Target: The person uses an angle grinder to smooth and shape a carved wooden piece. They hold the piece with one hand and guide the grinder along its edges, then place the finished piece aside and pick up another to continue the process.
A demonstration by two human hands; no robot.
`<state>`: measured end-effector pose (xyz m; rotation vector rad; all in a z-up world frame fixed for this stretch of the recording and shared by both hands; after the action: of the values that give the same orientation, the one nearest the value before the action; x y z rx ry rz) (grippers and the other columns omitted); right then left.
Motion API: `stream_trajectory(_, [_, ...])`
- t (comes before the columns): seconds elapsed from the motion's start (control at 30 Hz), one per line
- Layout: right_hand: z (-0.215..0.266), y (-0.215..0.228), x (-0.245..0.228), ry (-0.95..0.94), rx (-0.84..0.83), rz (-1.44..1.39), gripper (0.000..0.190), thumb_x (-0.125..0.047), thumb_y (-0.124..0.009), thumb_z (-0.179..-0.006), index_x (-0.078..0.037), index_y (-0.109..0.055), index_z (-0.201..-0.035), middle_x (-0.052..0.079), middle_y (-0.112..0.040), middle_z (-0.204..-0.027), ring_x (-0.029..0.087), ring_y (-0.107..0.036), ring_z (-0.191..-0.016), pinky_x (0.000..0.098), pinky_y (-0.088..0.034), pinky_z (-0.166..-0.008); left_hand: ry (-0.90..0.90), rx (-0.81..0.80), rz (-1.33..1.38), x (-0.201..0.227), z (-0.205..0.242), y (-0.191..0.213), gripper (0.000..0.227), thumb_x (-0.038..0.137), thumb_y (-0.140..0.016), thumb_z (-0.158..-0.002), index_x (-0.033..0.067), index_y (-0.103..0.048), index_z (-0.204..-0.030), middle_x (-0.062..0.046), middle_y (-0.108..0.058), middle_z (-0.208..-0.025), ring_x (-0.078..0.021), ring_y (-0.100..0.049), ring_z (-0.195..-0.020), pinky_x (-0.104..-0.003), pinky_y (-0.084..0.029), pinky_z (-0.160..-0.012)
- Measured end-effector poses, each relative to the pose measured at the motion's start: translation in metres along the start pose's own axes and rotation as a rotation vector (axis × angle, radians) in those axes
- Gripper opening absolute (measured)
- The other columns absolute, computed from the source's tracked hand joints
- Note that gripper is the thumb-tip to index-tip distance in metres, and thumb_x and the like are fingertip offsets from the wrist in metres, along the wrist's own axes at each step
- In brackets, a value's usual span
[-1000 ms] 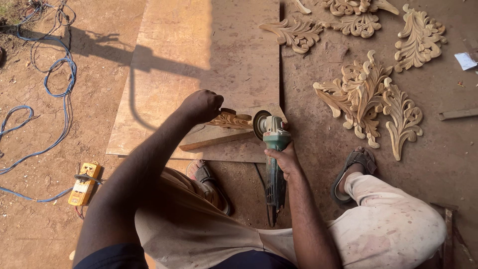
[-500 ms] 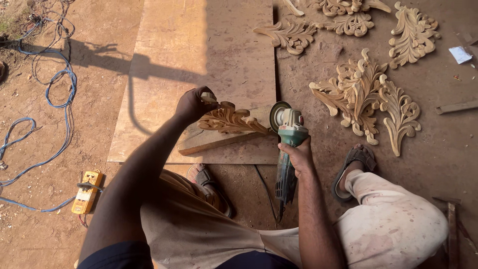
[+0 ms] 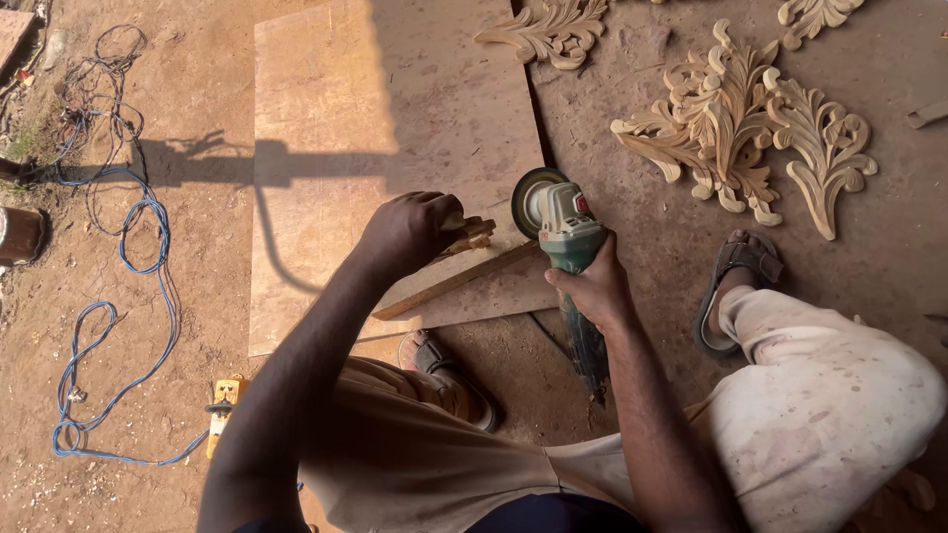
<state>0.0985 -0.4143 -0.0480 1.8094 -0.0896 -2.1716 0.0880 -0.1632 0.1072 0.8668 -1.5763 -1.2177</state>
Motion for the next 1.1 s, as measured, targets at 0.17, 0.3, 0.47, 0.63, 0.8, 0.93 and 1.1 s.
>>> stream_trajectory(0.17, [0.013, -0.008, -0.016, 0.024, -0.012, 0.077, 0.098, -0.018, -0.086, -0.071, -0.003, -0.027, -0.148, 0.021, -0.063, -0.132, 0.033, -0.067, -0.119, 0.0432, -0.058, -0.097, 0.020, 0.054, 0.085, 0.014, -0.015, 0.007, 0.037, 0.043, -0.075, -0.094, 0.0081, -0.066, -0.088, -0.009, -0.072, -0.082, -0.0282, -0.072, -0.074, -0.043, -0.060, -0.065])
stream_trajectory(0.3, [0.018, 0.006, -0.021, -0.041, 0.003, 0.258, 0.100, -0.026, -0.086, -0.070, -0.004, -0.027, -0.148, 0.022, -0.068, -0.125, 0.037, -0.070, -0.112, 0.0462, -0.058, -0.093, -0.028, 0.058, 0.101, 0.033, -0.030, -0.004, 0.029, 0.035, -0.076, -0.092, 0.0073, -0.067, -0.094, -0.010, -0.072, -0.090, -0.0322, -0.073, -0.080, -0.045, -0.060, -0.069])
stream_trajectory(0.47, [0.024, 0.012, -0.015, -0.096, 0.015, 0.394, 0.109, -0.031, -0.085, -0.070, 0.000, -0.019, -0.152, 0.028, -0.067, -0.121, 0.043, -0.069, -0.108, 0.0502, -0.058, -0.092, -0.160, 0.048, 0.076, 0.059, -0.046, -0.019, 0.025, 0.024, -0.077, -0.088, 0.0068, -0.065, -0.102, -0.013, -0.072, -0.098, -0.0375, -0.071, -0.085, -0.048, -0.059, -0.072])
stream_trajectory(0.63, [0.029, 0.007, -0.014, -0.126, -0.013, 0.396, 0.106, -0.031, -0.083, -0.070, -0.002, -0.021, -0.152, 0.027, -0.069, -0.118, 0.044, -0.071, -0.106, 0.0518, -0.058, -0.092, -0.123, 0.028, 0.045, 0.065, -0.057, -0.024, 0.025, 0.020, -0.076, -0.086, 0.0059, -0.065, -0.103, -0.016, -0.071, -0.095, -0.0387, -0.071, -0.085, -0.049, -0.059, -0.073])
stream_trajectory(0.8, [0.028, 0.001, -0.019, -0.159, -0.047, 0.362, 0.095, -0.026, -0.081, -0.074, -0.008, -0.027, -0.149, 0.024, -0.071, -0.116, 0.041, -0.072, -0.105, 0.0513, -0.058, -0.094, -0.126, 0.050, 0.058, 0.066, -0.062, -0.020, 0.021, 0.019, -0.078, -0.088, 0.0041, -0.065, -0.097, -0.016, -0.072, -0.091, -0.0372, -0.072, -0.079, -0.046, -0.060, -0.071])
stream_trajectory(0.93, [0.028, -0.007, -0.019, -0.198, -0.093, 0.269, 0.101, -0.022, -0.081, -0.071, -0.008, -0.020, -0.151, 0.023, -0.069, -0.115, 0.037, -0.075, -0.100, 0.0473, -0.061, -0.091, -0.123, 0.042, 0.044, 0.062, -0.066, -0.018, 0.017, 0.019, -0.077, -0.091, 0.0056, -0.067, -0.095, -0.014, -0.073, -0.088, -0.0320, -0.074, -0.075, -0.043, -0.062, -0.071])
stream_trajectory(1.1, [0.026, -0.008, -0.019, -0.194, -0.078, 0.270, 0.100, -0.022, -0.082, -0.070, -0.008, -0.023, -0.150, 0.023, -0.071, -0.113, 0.037, -0.073, -0.102, 0.0483, -0.060, -0.091, -0.151, 0.029, 0.026, 0.062, -0.067, -0.016, 0.017, 0.020, -0.078, -0.090, 0.0062, -0.068, -0.092, -0.013, -0.073, -0.087, -0.0305, -0.074, -0.075, -0.042, -0.061, -0.069])
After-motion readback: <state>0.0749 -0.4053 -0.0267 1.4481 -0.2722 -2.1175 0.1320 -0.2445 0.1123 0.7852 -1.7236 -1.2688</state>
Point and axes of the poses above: each hand's wrist, its own z-axis away from the middle knuckle, its own y-axis out of the back of the hand, x = y × z, the point moved 7 cm from there along -z, towards the middle knuckle
